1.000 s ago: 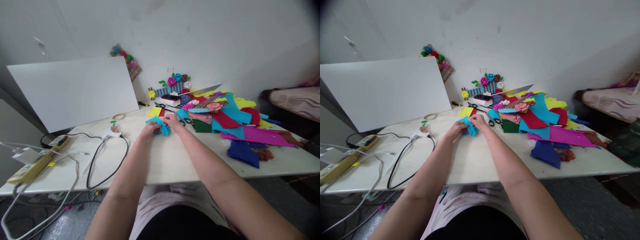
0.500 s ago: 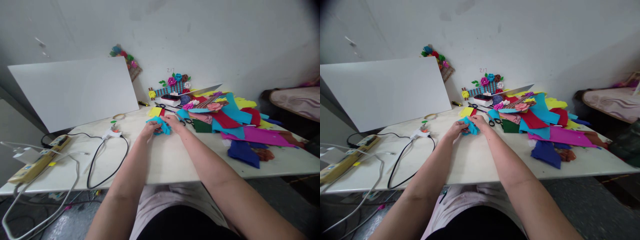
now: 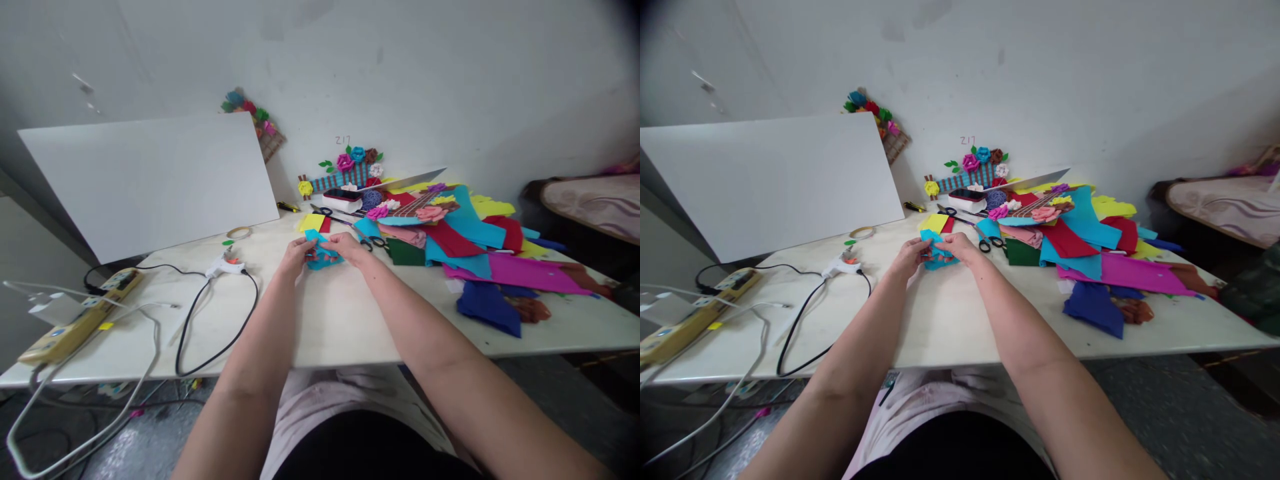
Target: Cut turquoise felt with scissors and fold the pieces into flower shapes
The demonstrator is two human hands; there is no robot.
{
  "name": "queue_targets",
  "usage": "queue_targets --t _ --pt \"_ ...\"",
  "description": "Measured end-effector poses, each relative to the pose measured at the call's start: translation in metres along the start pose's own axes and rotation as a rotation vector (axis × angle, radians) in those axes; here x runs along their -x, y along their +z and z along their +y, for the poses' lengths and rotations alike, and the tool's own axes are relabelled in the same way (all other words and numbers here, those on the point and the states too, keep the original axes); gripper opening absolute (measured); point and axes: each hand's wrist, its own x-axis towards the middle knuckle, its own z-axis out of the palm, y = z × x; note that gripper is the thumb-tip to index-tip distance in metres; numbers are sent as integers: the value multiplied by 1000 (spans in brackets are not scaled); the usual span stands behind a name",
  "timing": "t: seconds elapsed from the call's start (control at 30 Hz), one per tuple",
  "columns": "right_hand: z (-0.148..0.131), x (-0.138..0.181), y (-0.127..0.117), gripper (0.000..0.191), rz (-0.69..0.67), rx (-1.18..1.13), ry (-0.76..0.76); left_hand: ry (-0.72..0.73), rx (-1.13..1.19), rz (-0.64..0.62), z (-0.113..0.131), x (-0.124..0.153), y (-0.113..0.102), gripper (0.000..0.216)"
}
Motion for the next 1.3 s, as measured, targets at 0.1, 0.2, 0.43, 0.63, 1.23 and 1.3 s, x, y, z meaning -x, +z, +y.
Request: queue_targets --t 0.1,0.2,0.43,0.63,1.23,1.3 --pt "-3 3 -1 34 -52 37 -15 -8 -12 4 1 2 1 31" --pt "-3 3 -2 32 -103 55 -1 0 -67 0 2 3 2 31" --pt "0 0 -3 19 53 -41 27 42 -84 75 1 2 5 32" --pt "1 -2 -4 13 119 -92 16 7 -94 72 3 3 5 36" --pt "-4 1 -6 21 99 -100 -25 -9 -71 -22 6 6 2 34" --pt "-6 3 -6 21 90 -100 -25 -14 -41 -44 7 5 -1 35"
